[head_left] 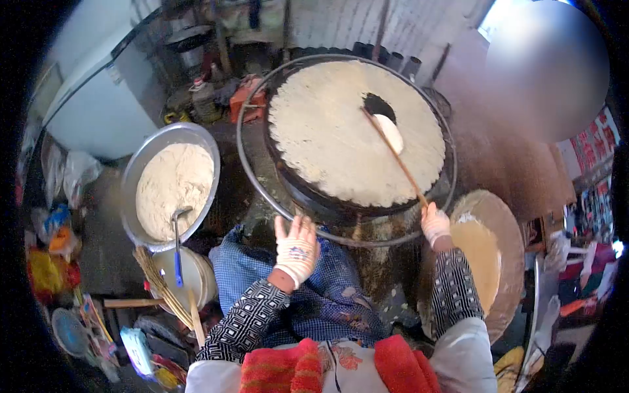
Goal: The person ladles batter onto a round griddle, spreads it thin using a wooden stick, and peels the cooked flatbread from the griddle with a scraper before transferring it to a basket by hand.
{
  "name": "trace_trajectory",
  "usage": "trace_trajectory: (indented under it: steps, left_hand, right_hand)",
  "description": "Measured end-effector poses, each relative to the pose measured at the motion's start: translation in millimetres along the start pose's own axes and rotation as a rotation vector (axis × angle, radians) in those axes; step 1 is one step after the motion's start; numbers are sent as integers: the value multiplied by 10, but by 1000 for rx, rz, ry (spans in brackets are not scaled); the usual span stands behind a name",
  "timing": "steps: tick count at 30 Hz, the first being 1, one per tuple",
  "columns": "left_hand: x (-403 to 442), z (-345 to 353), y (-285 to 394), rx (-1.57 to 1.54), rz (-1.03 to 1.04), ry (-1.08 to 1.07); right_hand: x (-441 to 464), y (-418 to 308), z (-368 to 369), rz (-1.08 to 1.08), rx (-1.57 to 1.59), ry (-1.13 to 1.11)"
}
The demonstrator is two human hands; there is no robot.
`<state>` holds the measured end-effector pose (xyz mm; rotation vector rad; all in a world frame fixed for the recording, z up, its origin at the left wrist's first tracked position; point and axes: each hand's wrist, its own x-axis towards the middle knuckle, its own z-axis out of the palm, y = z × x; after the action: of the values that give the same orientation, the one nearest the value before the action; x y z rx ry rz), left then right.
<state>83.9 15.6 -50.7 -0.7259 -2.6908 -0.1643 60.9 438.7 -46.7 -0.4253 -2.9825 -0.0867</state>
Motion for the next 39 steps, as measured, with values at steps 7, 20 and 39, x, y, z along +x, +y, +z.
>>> trace_trajectory:
  steps: [7, 20, 39]
  left_hand:
    - [373, -372, -666, -37, -97, -125]
    - [1077, -452, -2219, 384, -465, -617]
    - [562, -822, -917, 182, -47, -344]
  right_hand:
    - [-64, -301, -490, -74, 241, -88]
    - [334, -655, -968, 47, 239, -32]
    - [345, -789, -1165, -89, 68, -4]
